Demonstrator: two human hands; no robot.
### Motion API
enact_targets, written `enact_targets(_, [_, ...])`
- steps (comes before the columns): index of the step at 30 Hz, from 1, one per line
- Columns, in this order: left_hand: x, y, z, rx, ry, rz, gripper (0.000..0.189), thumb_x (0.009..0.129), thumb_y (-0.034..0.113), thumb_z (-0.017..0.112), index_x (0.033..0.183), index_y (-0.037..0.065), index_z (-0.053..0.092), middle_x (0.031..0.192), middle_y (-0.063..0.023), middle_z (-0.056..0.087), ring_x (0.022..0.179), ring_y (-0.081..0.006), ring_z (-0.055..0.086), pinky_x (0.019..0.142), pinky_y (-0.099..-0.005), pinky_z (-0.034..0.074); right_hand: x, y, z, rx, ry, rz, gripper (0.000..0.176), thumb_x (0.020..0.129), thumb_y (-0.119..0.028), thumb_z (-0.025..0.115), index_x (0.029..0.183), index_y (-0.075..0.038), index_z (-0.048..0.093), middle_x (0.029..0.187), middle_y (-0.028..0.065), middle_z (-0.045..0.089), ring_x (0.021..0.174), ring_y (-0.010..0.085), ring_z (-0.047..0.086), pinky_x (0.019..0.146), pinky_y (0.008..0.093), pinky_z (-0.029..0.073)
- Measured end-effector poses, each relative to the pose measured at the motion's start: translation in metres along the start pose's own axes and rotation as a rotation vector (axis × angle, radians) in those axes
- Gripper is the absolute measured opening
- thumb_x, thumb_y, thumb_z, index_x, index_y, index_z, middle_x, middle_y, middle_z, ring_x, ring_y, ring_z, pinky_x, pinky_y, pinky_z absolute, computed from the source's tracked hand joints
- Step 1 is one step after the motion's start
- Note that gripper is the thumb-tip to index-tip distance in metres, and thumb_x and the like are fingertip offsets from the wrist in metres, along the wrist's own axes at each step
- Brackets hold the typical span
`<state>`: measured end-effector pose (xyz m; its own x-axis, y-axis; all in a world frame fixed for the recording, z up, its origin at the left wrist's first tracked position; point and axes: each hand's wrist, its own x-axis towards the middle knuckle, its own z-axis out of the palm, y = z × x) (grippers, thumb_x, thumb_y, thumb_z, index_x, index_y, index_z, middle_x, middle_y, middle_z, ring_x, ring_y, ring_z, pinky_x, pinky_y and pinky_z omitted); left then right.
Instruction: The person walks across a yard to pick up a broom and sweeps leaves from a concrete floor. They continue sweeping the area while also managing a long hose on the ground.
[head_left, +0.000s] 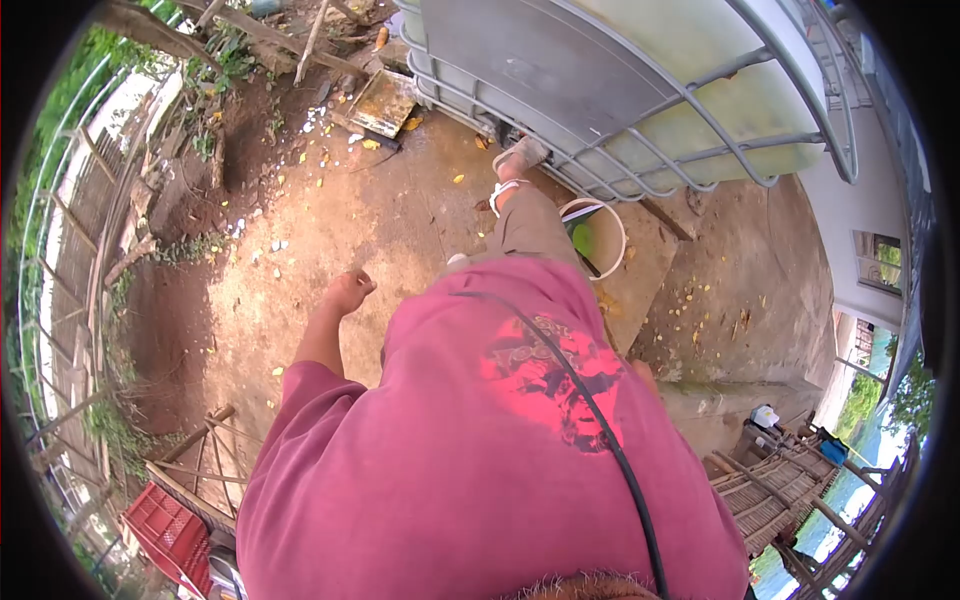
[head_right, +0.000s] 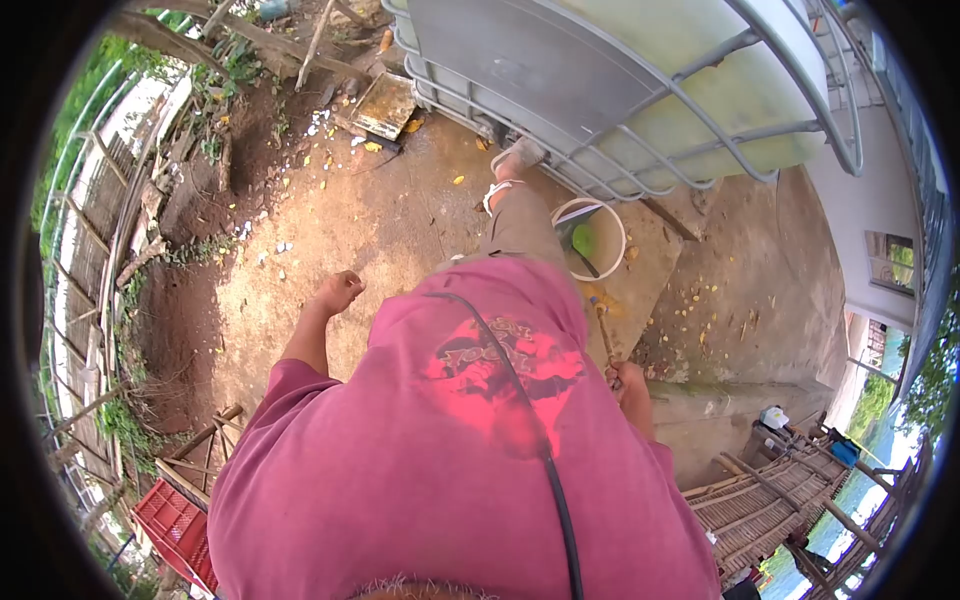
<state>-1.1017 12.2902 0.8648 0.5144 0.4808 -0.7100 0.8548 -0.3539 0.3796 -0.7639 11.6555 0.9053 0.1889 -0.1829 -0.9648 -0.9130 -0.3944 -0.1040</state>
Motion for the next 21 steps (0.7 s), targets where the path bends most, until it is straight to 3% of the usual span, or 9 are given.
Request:
enact_targets(3, [0.010, -0.021, -0.003, 0.151, 0.059, 0.091, 0.036, 0.093, 0.034, 0.067, 0.109, 0.003, 0.070, 0.088, -0.0150, 0.074, 0.084, -0.0265, 0.072, 0.081, -0.0390, 0.055, 0.002, 0.015, 0.013, 0.011, 0.010, -0.005, 0.013, 0.104, -0.016, 0.044, 0.092, -0.010, 0.046, 0.060, -0.0019, 0.045, 0.046, 0.0106, 0.042, 0.042, 0.0256, 0.034])
enact_targets(6, [0.011, -0.037, -0.014, -0.008, 0.036, -0.104, 0.038, 0.089, 0.041, 0.069, 0.106, 0.007, 0.073, 0.106, -0.0201, 0.073, 0.107, -0.0351, 0.068, 0.094, -0.0442, 0.052, -0.001, 0.025, 0.023, 0.024, 0.019, 0.001, 0.013, 0.104, -0.015, 0.044, 0.092, -0.010, 0.045, 0.060, -0.0016, 0.045, 0.047, 0.0109, 0.042, 0.042, 0.0259, 0.034])
enact_targets(12, [-0.002, -0.070, -0.001, 0.093, -0.055, -0.107, 0.041, 0.089, 0.044, 0.067, 0.108, 0.008, 0.073, 0.106, -0.0196, 0.073, 0.108, -0.0357, 0.068, 0.095, -0.0436, 0.052, 0.007, 0.049, 0.023, 0.197, 0.051, 0.035, 0.012, 0.104, -0.015, 0.043, 0.093, -0.010, 0.045, 0.061, -0.0011, 0.046, 0.048, 0.0112, 0.041, 0.043, 0.0263, 0.034])
enact_targets(15, [0.000, -0.070, 0.013, 0.213, -0.184, -0.164, 0.043, 0.090, 0.044, 0.066, 0.111, 0.008, 0.072, 0.107, -0.0195, 0.073, 0.107, -0.0356, 0.068, 0.095, -0.0436, 0.052, -0.017, 0.049, 0.018, 0.049, 0.015, -0.010, 0.013, 0.103, -0.015, 0.044, 0.092, -0.010, 0.047, 0.061, -0.0013, 0.046, 0.048, 0.0113, 0.041, 0.043, 0.0262, 0.034])
enact_targets(19, [-0.001, -0.039, 0.022, 0.026, -0.091, -0.104, 0.042, 0.090, 0.042, 0.066, 0.112, 0.006, 0.071, 0.106, -0.0187, 0.073, 0.105, -0.0350, 0.069, 0.092, -0.0440, 0.053, -0.036, 0.046, 0.001, -0.051, -0.003, -0.007, 0.013, 0.103, -0.015, 0.045, 0.091, -0.010, 0.048, 0.060, -0.0016, 0.046, 0.048, 0.0112, 0.041, 0.043, 0.0262, 0.034])
enact_targets(21, [-0.001, -0.018, 0.023, -0.051, -0.040, -0.037, 0.041, 0.091, 0.040, 0.066, 0.112, 0.005, 0.071, 0.103, -0.0182, 0.074, 0.100, -0.0337, 0.070, 0.089, -0.0433, 0.054, -0.020, 0.042, -0.013, 0.104, 0.012, 0.073, 0.012, 0.103, -0.015, 0.045, 0.092, -0.010, 0.048, 0.060, -0.0017, 0.046, 0.047, 0.0108, 0.041, 0.042, 0.0261, 0.034])
